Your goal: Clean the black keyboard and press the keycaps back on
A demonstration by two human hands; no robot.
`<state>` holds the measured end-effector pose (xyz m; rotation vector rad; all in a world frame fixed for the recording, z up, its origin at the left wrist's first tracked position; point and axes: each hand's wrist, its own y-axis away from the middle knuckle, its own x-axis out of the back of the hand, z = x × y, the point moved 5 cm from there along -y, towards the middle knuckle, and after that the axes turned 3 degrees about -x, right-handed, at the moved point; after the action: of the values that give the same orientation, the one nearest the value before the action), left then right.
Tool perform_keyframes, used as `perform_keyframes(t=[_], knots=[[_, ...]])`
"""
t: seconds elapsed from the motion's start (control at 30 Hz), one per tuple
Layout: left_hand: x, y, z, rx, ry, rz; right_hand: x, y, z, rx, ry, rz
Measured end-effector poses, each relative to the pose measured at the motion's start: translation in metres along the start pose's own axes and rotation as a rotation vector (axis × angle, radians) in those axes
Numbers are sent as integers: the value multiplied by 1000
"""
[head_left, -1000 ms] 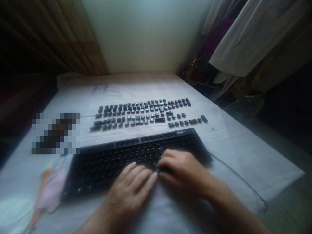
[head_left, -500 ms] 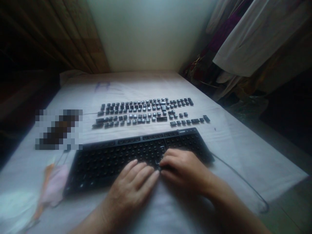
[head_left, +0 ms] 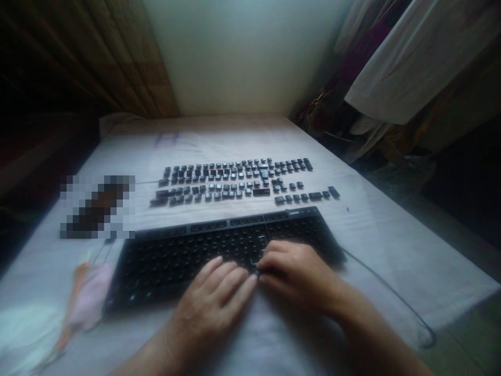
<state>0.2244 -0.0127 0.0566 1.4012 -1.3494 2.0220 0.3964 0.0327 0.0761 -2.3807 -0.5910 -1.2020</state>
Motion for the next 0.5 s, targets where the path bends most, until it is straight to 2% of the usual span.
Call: perform_keyframes(t=[0.3, 0.5], knots=[[3, -3, 2, -15, -27, 34, 0, 0, -1, -8, 8, -13], [-1, -1, 1, 9, -31, 9, -1, -1, -1, -15, 60, -22]])
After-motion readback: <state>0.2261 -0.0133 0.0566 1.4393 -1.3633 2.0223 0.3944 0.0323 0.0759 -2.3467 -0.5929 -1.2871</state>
